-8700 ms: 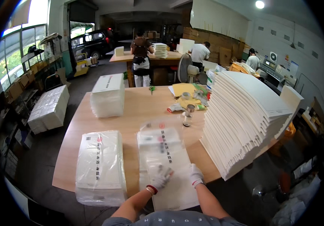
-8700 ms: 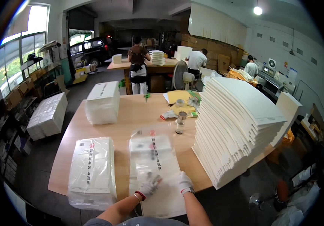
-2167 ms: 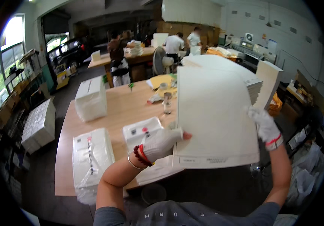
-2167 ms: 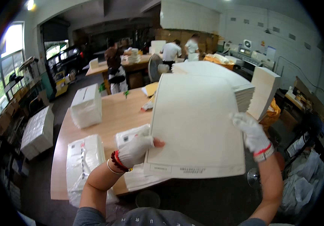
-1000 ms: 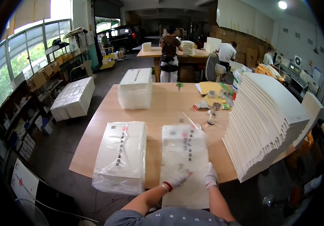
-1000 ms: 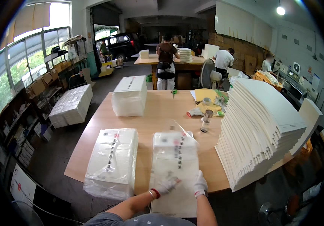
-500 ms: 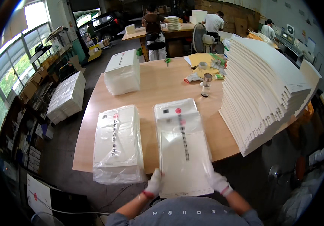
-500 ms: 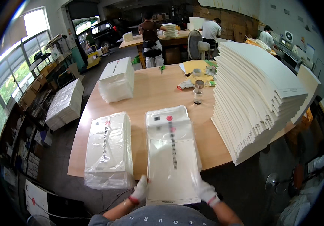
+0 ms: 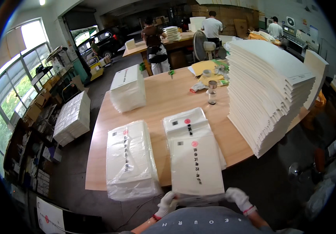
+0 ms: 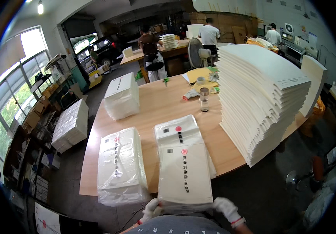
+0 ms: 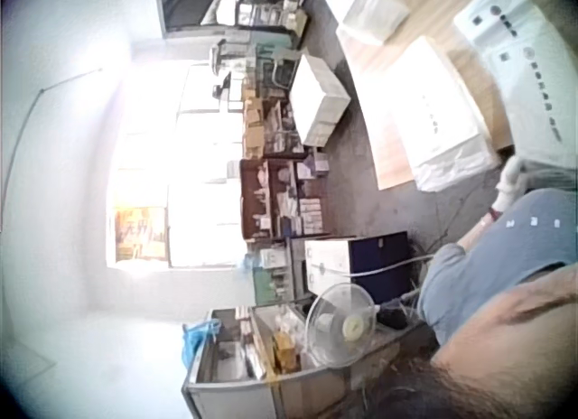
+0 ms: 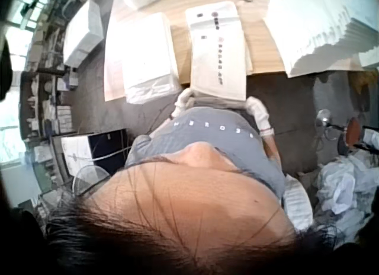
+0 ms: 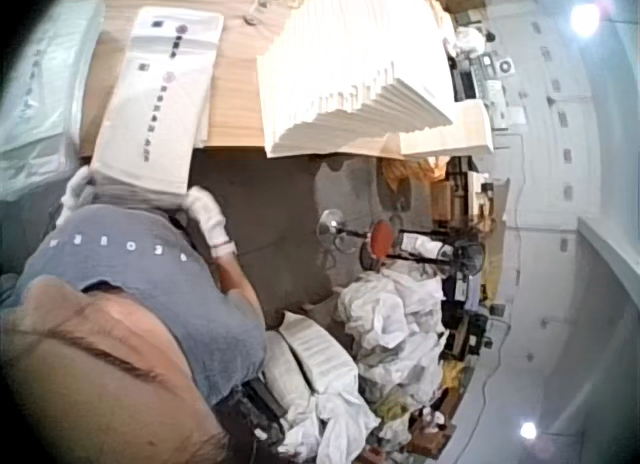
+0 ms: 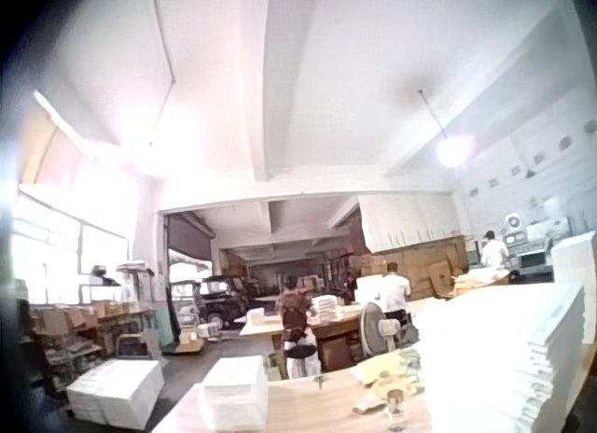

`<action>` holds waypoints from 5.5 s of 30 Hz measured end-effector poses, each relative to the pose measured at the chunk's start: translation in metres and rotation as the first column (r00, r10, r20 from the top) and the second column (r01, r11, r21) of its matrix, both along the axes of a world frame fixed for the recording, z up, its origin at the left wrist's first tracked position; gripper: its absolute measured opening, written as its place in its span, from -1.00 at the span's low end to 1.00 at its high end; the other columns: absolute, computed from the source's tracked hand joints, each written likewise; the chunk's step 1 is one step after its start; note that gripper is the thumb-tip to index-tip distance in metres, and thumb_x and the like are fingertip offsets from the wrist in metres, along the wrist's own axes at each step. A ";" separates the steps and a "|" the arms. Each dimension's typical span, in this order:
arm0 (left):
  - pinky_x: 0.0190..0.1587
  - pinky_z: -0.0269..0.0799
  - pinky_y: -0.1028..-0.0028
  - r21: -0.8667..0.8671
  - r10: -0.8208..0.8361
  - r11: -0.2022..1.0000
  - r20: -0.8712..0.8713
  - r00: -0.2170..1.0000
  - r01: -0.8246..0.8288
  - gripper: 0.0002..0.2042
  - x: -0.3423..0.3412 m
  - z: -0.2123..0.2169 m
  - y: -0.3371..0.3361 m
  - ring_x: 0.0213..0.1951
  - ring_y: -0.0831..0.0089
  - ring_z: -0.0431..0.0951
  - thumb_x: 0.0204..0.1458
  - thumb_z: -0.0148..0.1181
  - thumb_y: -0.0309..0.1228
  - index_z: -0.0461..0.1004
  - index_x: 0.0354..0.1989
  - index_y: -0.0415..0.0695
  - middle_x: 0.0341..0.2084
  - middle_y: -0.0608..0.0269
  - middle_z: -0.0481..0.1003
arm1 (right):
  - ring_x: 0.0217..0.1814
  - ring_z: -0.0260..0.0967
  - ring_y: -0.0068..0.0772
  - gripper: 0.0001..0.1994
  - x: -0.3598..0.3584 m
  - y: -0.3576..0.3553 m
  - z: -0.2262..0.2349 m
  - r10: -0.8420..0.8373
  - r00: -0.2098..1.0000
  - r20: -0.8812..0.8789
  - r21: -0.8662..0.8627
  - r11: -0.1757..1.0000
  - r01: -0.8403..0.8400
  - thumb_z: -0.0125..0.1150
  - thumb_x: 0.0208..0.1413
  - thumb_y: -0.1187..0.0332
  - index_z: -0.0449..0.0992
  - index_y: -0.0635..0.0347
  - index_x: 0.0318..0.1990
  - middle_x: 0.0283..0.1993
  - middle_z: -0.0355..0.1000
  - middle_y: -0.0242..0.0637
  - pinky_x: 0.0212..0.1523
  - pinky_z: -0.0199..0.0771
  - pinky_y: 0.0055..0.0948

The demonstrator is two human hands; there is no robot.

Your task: The person repeatedly picks up white rectangular items from a stack, places them into clear plastic bags, and stacks the filled bags on the table. The person wears white gloves and works at a wooden table in a workshop environment.

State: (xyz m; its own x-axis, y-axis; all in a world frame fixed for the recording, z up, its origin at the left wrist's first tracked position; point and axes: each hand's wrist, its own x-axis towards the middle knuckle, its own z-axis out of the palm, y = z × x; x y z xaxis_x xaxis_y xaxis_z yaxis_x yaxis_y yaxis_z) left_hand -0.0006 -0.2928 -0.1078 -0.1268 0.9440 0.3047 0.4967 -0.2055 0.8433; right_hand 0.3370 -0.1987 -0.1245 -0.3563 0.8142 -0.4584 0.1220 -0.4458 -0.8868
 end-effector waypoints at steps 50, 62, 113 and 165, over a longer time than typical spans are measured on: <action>-0.38 0.33 0.52 -0.260 0.048 0.955 0.612 0.789 0.143 -0.92 -0.030 -0.022 0.277 -0.48 0.52 0.38 0.01 -0.05 -0.46 0.35 -0.39 -0.19 -0.54 0.29 0.41 | -0.08 0.34 -0.10 -0.64 -0.134 0.177 -0.014 -0.029 0.669 0.743 0.443 0.771 -0.458 0.12 -0.02 0.24 0.41 0.29 -0.11 -0.04 0.35 -0.06 -0.10 0.37 -0.24; -0.36 0.40 0.41 -0.181 -0.174 0.967 0.055 0.983 0.181 -0.66 0.000 0.087 0.293 -0.36 0.36 0.52 -0.02 0.06 -0.36 0.30 -0.05 -0.16 -0.42 0.17 0.53 | -0.03 0.33 -0.10 -0.66 -0.191 0.213 -0.056 -0.031 0.835 0.550 0.815 0.240 -0.528 -0.05 0.11 0.19 0.39 0.26 -0.09 -0.08 0.37 -0.05 -0.06 0.31 -0.26; 0.00 0.30 0.22 0.308 0.338 0.931 -0.528 0.779 -0.195 -0.30 0.026 0.066 0.215 0.10 -0.07 0.22 -0.19 0.24 -0.29 0.09 0.18 -0.17 0.15 -0.22 0.03 | -0.29 0.43 0.03 -0.63 -0.030 0.039 0.046 -0.438 0.860 0.260 0.950 0.277 -0.145 0.21 -0.09 0.34 0.38 0.33 -0.12 -0.11 0.37 0.06 -0.31 0.46 -0.15; -0.43 0.31 0.42 -0.072 -0.026 0.997 0.062 0.998 0.031 -0.90 0.012 0.054 0.025 -0.49 0.26 0.39 -0.23 0.02 -0.62 0.30 -0.51 -0.17 -0.57 0.12 0.31 | -0.17 0.41 -0.34 -0.71 -0.037 0.008 -0.011 -0.374 0.921 -0.110 -0.343 0.884 0.318 -0.04 0.09 0.32 0.39 0.27 -0.08 -0.11 0.40 -0.16 -0.17 0.45 -0.33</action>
